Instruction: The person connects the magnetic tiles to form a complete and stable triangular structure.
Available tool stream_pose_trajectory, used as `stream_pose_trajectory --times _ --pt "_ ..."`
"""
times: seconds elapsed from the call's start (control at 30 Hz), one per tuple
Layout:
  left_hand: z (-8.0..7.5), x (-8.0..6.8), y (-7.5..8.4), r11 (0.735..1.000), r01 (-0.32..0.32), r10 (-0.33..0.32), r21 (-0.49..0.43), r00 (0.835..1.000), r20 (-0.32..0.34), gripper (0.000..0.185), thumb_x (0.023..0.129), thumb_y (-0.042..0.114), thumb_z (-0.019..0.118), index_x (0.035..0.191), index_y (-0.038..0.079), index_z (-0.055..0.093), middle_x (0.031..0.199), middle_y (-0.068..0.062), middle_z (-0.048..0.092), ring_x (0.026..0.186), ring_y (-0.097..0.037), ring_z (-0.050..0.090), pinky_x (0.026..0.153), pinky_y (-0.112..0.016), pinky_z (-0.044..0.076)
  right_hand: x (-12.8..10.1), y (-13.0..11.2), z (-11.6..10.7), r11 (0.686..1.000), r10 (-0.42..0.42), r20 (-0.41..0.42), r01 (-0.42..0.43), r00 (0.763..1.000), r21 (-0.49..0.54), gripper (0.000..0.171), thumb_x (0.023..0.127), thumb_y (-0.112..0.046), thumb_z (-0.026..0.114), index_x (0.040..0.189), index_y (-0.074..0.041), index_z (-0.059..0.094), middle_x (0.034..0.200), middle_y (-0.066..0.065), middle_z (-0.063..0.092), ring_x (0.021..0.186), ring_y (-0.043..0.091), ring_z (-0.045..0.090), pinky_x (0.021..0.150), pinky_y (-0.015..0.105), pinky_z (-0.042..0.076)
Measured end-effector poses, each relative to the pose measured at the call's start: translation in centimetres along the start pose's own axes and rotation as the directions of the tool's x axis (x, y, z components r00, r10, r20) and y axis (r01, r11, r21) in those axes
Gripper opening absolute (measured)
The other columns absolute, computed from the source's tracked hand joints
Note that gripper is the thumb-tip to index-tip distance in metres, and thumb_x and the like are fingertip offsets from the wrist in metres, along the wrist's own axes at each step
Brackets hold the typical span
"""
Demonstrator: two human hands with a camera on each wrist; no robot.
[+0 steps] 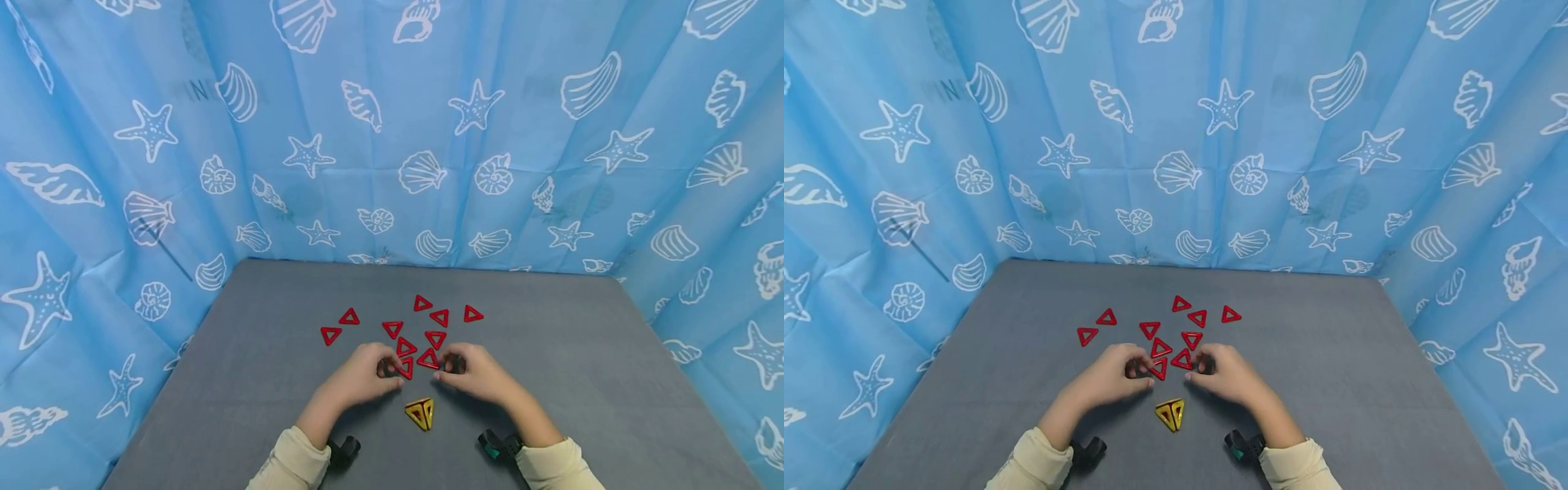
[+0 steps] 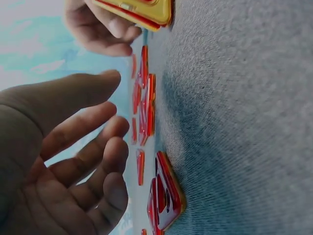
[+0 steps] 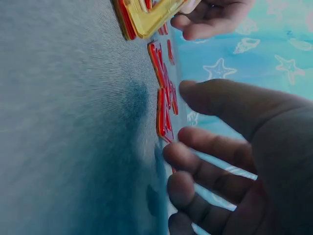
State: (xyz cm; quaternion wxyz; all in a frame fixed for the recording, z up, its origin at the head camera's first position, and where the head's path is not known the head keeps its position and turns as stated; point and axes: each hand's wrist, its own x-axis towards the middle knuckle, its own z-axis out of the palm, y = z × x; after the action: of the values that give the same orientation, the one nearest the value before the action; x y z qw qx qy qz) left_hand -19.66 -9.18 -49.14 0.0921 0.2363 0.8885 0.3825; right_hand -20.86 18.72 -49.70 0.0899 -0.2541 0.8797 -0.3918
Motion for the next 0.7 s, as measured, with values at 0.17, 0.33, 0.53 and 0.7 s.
stream_pose_trajectory --times 0.17,0.33,0.53,0.7 --pt "0.0 0.7 0.0 0.997 0.038 -0.036 0.061 0.999 -0.041 0.015 0.093 0.02 0.084 0.104 0.011 0.077 0.1 -0.001 0.071 0.086 -0.01 0.063 0.078 -0.03 0.055 1.4 0.1 0.4 0.995 0.061 -0.041 -0.065 0.997 -0.08 0.022 0.091 -0.026 0.085 0.1 -0.009 0.075 0.084 -0.005 0.065 0.068 0.006 0.055 0.062 0.026 0.048" --pt "0.2 1.3 0.3 0.99 0.106 -0.101 0.093 0.993 -0.06 0.019 0.092 0.022 0.085 0.104 0.009 0.078 0.097 -0.003 0.072 0.084 -0.013 0.063 0.077 -0.033 0.055 2.5 -0.1 0.8 0.972 0.165 -0.104 -0.179 0.981 -0.15 0.027 0.086 -0.033 0.09 0.095 -0.013 0.074 0.083 -0.005 0.065 0.071 0.009 0.056 0.065 0.03 0.047" --pt "0.5 1.7 0.6 0.981 0.158 -0.153 0.11 0.987 -0.058 0.021 0.089 0.023 0.088 0.1 0.008 0.078 0.091 -0.002 0.071 0.076 -0.008 0.058 0.071 -0.031 0.052 2.8 -0.1 0.8 0.969 0.167 -0.094 -0.181 0.981 -0.168 0.024 0.086 -0.028 0.09 0.098 -0.013 0.076 0.086 -0.004 0.067 0.075 0.008 0.056 0.067 0.031 0.048" --pt "0.8 1.7 0.4 0.981 0.154 -0.147 0.116 0.987 -0.061 0.019 0.089 0.021 0.088 0.1 0.009 0.078 0.09 0.0 0.069 0.076 -0.008 0.057 0.072 -0.03 0.051 2.3 0.7 0.1 0.99 0.053 -0.037 -0.058 0.998 -0.127 0.019 0.088 -0.019 0.088 0.099 -0.01 0.076 0.089 -0.001 0.067 0.078 0.008 0.057 0.069 0.028 0.048"
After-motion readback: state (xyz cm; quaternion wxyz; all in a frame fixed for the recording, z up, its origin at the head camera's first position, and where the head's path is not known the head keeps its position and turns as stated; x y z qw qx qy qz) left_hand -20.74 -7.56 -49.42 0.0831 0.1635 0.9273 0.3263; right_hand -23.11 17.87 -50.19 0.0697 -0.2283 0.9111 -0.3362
